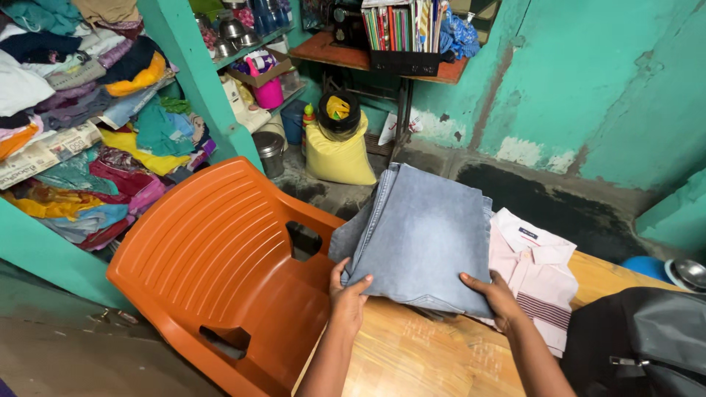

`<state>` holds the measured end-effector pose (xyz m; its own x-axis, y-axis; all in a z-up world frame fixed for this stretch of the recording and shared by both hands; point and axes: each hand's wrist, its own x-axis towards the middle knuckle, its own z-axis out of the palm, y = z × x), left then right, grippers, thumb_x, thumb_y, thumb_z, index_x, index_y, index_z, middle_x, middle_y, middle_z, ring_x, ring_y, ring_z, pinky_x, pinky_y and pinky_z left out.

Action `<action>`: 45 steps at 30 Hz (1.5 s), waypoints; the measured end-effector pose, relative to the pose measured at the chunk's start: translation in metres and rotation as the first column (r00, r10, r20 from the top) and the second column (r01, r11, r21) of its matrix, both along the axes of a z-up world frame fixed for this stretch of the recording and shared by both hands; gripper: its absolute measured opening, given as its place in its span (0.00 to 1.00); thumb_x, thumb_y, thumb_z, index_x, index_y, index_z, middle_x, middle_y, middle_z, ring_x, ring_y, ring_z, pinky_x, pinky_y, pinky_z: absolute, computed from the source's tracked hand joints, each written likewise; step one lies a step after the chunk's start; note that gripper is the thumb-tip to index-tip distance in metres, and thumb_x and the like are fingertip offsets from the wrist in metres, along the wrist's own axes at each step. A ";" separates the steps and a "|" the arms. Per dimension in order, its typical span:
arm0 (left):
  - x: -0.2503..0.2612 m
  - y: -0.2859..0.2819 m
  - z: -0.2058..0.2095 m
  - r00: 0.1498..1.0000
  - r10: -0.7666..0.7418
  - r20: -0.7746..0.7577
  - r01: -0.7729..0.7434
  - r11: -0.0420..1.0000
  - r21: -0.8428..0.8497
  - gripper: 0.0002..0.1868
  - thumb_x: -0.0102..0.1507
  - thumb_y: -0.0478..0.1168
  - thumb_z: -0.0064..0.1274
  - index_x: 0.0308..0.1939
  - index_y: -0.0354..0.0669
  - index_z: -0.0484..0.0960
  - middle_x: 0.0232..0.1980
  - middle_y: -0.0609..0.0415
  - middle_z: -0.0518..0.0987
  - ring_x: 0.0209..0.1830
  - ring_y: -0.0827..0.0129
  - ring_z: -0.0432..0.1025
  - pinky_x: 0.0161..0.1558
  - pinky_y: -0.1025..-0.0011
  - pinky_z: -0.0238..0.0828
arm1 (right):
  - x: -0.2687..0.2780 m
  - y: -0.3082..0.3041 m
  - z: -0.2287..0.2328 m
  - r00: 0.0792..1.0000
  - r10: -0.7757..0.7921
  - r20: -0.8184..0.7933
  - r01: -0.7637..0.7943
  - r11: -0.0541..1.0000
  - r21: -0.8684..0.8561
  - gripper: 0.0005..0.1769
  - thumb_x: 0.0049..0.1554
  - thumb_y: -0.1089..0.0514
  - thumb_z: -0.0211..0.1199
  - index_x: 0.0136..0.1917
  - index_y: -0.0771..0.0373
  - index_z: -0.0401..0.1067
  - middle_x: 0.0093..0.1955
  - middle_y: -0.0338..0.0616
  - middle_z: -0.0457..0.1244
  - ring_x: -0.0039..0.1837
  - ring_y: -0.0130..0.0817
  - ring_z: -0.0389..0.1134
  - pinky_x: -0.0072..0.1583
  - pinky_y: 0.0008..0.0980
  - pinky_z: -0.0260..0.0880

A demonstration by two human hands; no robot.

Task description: The person removes a pair of light blue jeans from a black duffel bag and places them on a wooden table. They then fold the jeans by hand, aligning the legs and folding the garment into a compact rectangle before placing it on top of a stack of other folded clothes.

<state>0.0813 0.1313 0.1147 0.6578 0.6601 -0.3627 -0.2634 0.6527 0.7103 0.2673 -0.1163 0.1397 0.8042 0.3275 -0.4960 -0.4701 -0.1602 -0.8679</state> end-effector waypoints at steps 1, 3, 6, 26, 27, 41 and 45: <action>0.003 0.002 0.005 1.000 -0.004 -0.021 0.005 1.000 0.015 0.36 0.53 0.23 0.60 0.61 0.54 0.70 0.60 0.54 0.76 0.57 0.61 0.72 0.54 0.53 0.71 | 0.001 0.003 0.008 0.999 0.015 0.052 -0.015 1.000 -0.016 0.47 0.49 0.57 0.72 0.72 0.74 0.50 0.62 0.71 0.63 0.56 0.53 0.73 0.51 0.45 0.78; 0.011 0.011 0.018 0.995 -0.024 -0.101 0.030 0.998 0.053 0.34 0.54 0.23 0.60 0.60 0.52 0.71 0.58 0.52 0.77 0.54 0.62 0.74 0.51 0.55 0.70 | 0.004 0.006 0.020 0.986 0.047 0.158 -0.039 0.998 -0.049 0.46 0.48 0.60 0.71 0.72 0.73 0.49 0.61 0.69 0.63 0.54 0.53 0.74 0.49 0.46 0.78; 0.025 0.029 0.038 0.982 -0.034 -0.185 0.063 0.986 0.157 0.30 0.54 0.22 0.60 0.57 0.50 0.72 0.54 0.51 0.79 0.49 0.62 0.75 0.44 0.59 0.68 | 0.006 0.013 0.025 0.936 0.055 0.348 -0.058 0.998 -0.003 0.35 0.51 0.61 0.70 0.66 0.76 0.61 0.58 0.66 0.66 0.53 0.48 0.73 0.51 0.39 0.76; 0.028 0.026 0.039 0.713 0.306 -0.631 0.493 0.421 0.761 0.57 0.53 0.42 0.72 0.78 0.54 0.50 0.82 0.46 0.33 0.81 0.43 0.37 0.74 0.43 0.44 | -0.008 0.038 -0.084 0.948 -0.032 0.318 0.083 0.986 -0.148 0.39 0.53 0.52 0.71 0.70 0.72 0.58 0.62 0.62 0.66 0.60 0.47 0.70 0.62 0.39 0.69; 0.028 0.022 0.051 0.732 0.314 -0.604 0.531 0.292 0.795 0.56 0.54 0.43 0.71 0.78 0.54 0.50 0.82 0.44 0.33 0.81 0.43 0.35 0.74 0.40 0.39 | -0.005 0.040 -0.081 0.951 -0.042 0.305 0.090 0.985 -0.145 0.40 0.53 0.51 0.70 0.70 0.72 0.57 0.62 0.61 0.66 0.61 0.47 0.70 0.62 0.39 0.69; 0.052 0.014 0.081 0.409 0.288 -0.866 0.890 -0.336 0.309 0.52 0.60 0.72 0.49 0.81 0.75 0.39 0.85 0.52 0.23 0.83 0.49 0.15 0.72 0.31 0.09 | -0.046 0.042 0.022 0.801 0.241 0.547 0.209 0.745 -0.634 0.53 0.45 0.49 0.77 0.75 0.69 0.55 0.64 0.65 0.59 0.64 0.57 0.64 0.63 0.46 0.67; 0.056 0.020 0.072 0.393 0.285 -0.874 0.896 -0.333 0.293 0.52 0.59 0.74 0.47 0.81 0.77 0.38 0.85 0.53 0.21 0.83 0.49 0.14 0.72 0.30 0.09 | -0.043 0.064 0.038 0.427 0.399 0.811 0.340 0.761 -0.553 0.46 0.49 0.49 0.74 0.74 0.67 0.59 0.75 0.64 0.51 0.75 0.62 0.53 0.72 0.53 0.57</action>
<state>0.1372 0.1508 0.1866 0.9249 0.2938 -0.2412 0.3341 -0.9310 0.1473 0.2242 -0.0523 0.1778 0.8706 0.3155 0.3774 0.4715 -0.7538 -0.4576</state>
